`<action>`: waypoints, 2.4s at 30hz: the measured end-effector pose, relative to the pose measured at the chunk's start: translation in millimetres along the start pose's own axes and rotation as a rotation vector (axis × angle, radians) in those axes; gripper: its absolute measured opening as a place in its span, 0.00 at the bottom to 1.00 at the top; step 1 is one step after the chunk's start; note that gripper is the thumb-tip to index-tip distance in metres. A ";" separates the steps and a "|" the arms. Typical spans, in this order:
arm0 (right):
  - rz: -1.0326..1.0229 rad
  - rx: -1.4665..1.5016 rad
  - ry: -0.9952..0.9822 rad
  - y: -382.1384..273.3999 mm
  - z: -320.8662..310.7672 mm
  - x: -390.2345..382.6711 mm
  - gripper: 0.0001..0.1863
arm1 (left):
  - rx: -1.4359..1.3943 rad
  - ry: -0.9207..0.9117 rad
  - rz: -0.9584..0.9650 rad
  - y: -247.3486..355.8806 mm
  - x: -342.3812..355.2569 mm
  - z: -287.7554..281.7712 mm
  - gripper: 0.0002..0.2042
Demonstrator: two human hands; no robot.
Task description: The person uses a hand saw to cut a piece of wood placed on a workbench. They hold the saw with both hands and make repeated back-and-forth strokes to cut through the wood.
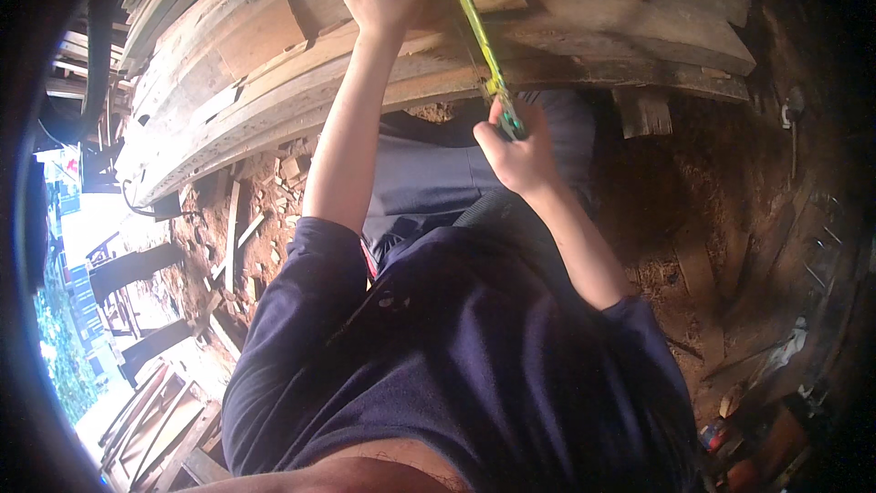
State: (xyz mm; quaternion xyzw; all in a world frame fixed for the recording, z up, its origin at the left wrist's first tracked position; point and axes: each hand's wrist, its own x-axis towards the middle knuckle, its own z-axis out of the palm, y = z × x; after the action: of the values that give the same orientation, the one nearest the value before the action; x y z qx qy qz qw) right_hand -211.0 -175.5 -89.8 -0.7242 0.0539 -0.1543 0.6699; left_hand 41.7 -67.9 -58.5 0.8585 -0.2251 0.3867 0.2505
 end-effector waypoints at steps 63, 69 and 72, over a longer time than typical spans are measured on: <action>0.164 0.209 0.040 -11.7 20.8 73.1 0.09 | -0.015 0.051 0.031 2.4 9.3 0.8 0.22; 0.169 0.281 0.062 6.5 19.8 69.5 0.10 | -0.002 0.041 0.029 1.4 8.6 1.4 0.22; 0.159 0.195 0.055 8.4 18.4 71.8 0.10 | 0.012 0.041 0.029 0.8 8.6 2.4 0.22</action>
State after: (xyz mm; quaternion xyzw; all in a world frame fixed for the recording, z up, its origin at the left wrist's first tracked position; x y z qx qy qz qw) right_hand -136.5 -179.2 -88.2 -0.6444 0.1142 -0.1253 0.7456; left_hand 47.8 -71.6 -53.1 0.8484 -0.2301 0.4095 0.2440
